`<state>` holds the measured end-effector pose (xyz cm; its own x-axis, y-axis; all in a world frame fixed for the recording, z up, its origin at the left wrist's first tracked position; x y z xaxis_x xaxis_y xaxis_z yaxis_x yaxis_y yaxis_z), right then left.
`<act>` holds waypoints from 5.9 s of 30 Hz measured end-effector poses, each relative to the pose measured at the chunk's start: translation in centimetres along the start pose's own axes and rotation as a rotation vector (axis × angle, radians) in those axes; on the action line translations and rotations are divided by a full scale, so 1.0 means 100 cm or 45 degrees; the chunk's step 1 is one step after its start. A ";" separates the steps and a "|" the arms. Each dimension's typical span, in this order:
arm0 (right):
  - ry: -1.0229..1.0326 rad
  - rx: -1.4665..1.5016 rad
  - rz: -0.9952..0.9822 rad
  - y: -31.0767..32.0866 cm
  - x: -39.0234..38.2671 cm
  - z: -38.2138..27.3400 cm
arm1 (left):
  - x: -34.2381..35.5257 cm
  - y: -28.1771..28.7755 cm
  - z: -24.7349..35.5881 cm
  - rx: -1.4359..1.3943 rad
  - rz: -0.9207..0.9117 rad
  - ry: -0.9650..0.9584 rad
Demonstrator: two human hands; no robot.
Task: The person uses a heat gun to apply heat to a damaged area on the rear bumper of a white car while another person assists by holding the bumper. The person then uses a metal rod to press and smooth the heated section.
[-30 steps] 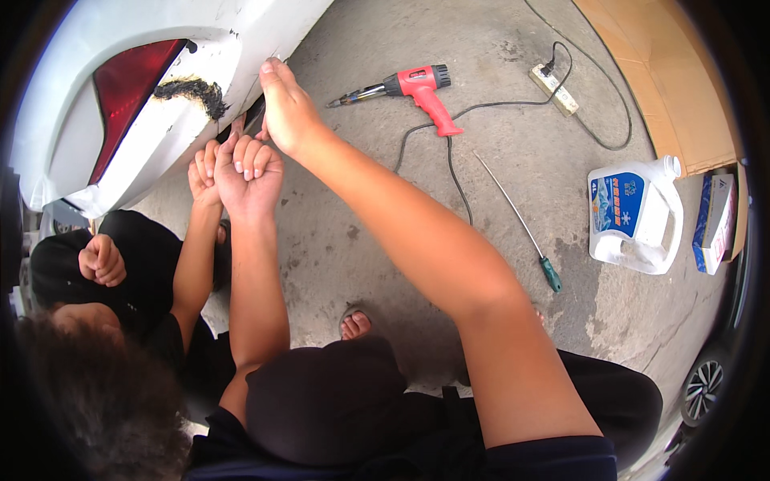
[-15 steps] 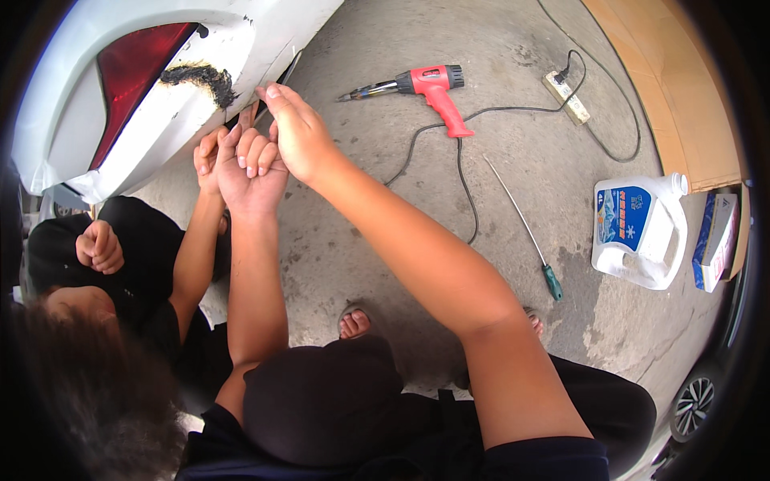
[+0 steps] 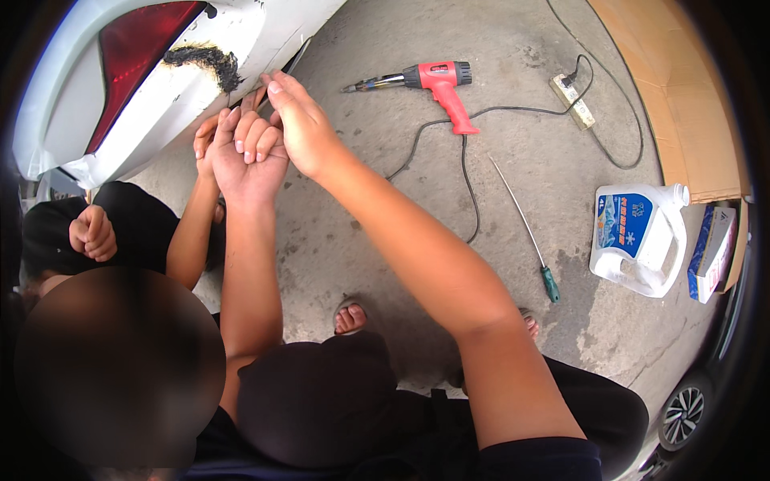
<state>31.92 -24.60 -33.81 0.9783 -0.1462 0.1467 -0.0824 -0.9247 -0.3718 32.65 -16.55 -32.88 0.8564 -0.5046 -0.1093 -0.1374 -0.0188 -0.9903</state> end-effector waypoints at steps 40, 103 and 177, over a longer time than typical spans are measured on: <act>-0.130 -0.663 -0.226 0.073 -0.021 -0.026 | -0.026 0.029 -0.022 0.761 0.058 -0.391; -0.726 -2.323 0.106 0.319 0.015 0.085 | -0.073 0.066 -0.046 2.250 0.233 -0.373; 0.464 -1.892 0.535 0.200 -0.119 -0.145 | 0.025 0.097 -0.268 1.679 -0.445 0.156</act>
<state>15.89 -46.41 -29.70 0.7609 -0.3399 0.5527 -0.6421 -0.2719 0.7168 20.14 -41.15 -40.47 0.6897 -0.7170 0.1009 0.7052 0.6335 -0.3183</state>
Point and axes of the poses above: each hand's wrist, its own x-axis towards the middle knuckle, its own y-axis out of the back of the hand, z = x × y, the point moved 7 cm from there along x, towards the middle knuckle, and after that the axes turned 15 degrees about -x, right-handed, at the moved point
